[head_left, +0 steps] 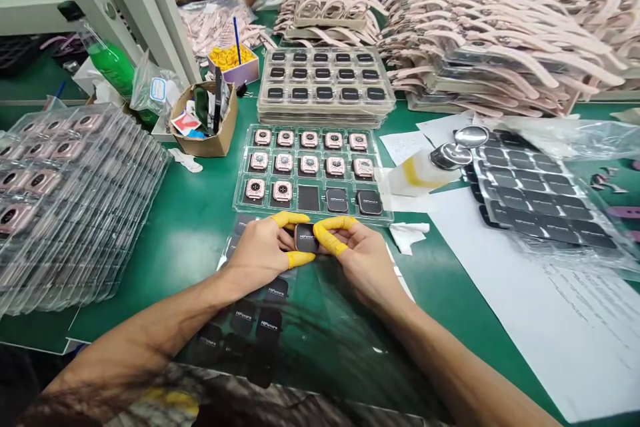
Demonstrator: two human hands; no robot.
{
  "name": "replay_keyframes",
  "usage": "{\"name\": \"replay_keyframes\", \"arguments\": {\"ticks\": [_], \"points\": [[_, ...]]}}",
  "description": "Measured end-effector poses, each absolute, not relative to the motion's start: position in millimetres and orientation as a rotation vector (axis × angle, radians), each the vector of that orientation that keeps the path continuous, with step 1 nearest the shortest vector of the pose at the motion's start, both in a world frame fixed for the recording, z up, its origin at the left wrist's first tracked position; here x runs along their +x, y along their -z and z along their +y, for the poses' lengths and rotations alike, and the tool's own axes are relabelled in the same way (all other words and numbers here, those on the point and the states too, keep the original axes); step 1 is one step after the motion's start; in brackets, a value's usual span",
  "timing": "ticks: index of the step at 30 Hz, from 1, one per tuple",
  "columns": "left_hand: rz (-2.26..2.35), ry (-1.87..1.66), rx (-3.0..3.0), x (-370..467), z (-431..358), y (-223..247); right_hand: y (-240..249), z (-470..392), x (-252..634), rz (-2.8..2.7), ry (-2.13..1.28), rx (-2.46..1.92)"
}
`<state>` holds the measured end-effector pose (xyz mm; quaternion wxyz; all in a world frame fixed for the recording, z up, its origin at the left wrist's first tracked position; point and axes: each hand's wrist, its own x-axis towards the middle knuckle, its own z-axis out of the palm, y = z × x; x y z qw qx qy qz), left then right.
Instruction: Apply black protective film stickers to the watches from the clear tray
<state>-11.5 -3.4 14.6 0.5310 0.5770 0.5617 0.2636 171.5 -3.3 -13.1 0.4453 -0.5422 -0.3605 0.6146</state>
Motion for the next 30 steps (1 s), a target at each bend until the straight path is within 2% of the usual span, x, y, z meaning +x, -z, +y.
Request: {"name": "replay_keyframes", "arguments": {"ticks": [30], "points": [[1.355,-0.673,1.448,-11.2,-4.7,-12.4,5.9,-5.6,169.4,-0.894,-1.533,-1.351]]}}
